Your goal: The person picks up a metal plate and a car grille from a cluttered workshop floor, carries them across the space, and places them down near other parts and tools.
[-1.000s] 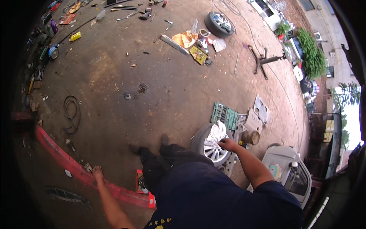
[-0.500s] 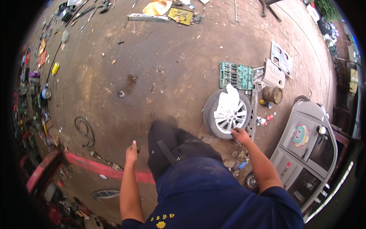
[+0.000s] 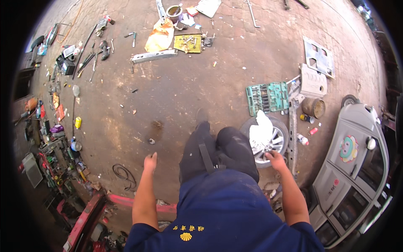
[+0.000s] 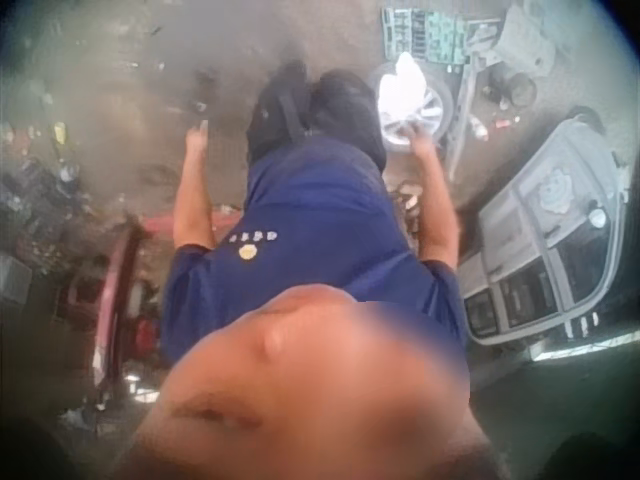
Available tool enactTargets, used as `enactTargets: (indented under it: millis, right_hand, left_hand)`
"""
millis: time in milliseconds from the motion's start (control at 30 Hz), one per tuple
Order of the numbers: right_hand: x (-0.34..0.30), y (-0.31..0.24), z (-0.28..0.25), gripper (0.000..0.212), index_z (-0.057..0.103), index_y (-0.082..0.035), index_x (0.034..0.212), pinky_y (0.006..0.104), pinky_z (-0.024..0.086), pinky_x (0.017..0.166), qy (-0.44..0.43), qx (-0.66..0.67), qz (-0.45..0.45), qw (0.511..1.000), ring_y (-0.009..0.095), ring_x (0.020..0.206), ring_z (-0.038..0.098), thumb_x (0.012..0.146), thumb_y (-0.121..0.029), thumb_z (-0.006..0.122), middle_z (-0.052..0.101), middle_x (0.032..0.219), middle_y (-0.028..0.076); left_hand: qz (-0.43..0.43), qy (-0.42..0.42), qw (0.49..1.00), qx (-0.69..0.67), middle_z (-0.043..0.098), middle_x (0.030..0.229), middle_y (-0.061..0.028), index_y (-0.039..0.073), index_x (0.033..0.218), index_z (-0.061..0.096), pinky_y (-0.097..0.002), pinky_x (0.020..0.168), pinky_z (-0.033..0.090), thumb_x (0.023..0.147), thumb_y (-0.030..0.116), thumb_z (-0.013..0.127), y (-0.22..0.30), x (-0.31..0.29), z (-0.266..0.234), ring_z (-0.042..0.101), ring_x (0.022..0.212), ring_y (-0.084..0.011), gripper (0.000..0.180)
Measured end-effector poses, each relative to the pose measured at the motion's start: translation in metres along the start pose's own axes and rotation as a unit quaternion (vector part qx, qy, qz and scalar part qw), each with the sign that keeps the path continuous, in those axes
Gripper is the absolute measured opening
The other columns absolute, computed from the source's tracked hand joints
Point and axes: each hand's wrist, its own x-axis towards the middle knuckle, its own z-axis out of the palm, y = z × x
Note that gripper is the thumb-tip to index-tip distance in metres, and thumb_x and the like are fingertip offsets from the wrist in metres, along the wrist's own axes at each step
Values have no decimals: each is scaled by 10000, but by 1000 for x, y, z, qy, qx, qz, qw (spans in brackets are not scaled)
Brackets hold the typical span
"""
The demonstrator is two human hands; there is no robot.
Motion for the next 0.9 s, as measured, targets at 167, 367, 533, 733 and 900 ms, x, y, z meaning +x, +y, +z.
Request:
enactTargets:
  millis: [167, 367, 533, 733, 900]
  right_hand:
    - [50, 7, -39, 363, 618, 67, 1051, 284, 490, 675, 110, 285, 96, 947, 181, 802, 672, 949, -280, 583, 699, 909, 119]
    - [160, -31, -81, 377, 690, 49, 895, 347, 509, 736, -55, 2, 73, 996, 211, 794, 674, 899, -324, 633, 701, 815, 144]
    - [246, -156, -158, 357, 642, 24, 1001, 327, 498, 685, 75, 124, -37, 989, 164, 773, 646, 942, -325, 603, 696, 871, 90]
    - [277, -299, -222, 342, 595, 40, 1118, 298, 512, 768, 84, 236, -83, 965, 191, 862, 673, 979, -269, 547, 692, 988, 126]
    - [277, -328, -186, 349, 619, 61, 1047, 307, 513, 747, 88, 244, -5, 966, 173, 811, 668, 967, -275, 567, 692, 953, 127]
  left_hand:
    - [49, -63, 973, -217, 680, 892, -99, -20, 1037, 656, -313, 718, 489, 967, 294, 558, 243, 30, -63, 638, 842, -148, 337]
    - [98, -14, 969, -226, 675, 897, -125, -55, 1045, 629, -307, 778, 487, 956, 304, 575, 363, 41, -66, 624, 845, -185, 374]
    - [70, -56, 994, 64, 694, 979, -205, -63, 1072, 641, -363, 824, 498, 922, 345, 604, 366, 12, -59, 668, 925, -291, 436]
    - [-117, -160, 980, 22, 683, 1011, -263, -66, 1076, 656, -414, 868, 496, 898, 393, 618, 344, 40, -90, 658, 1028, -352, 493]
    - [-14, -42, 999, 5, 668, 814, -180, -64, 921, 650, -337, 748, 509, 916, 361, 606, 348, 124, -139, 662, 803, -249, 427]
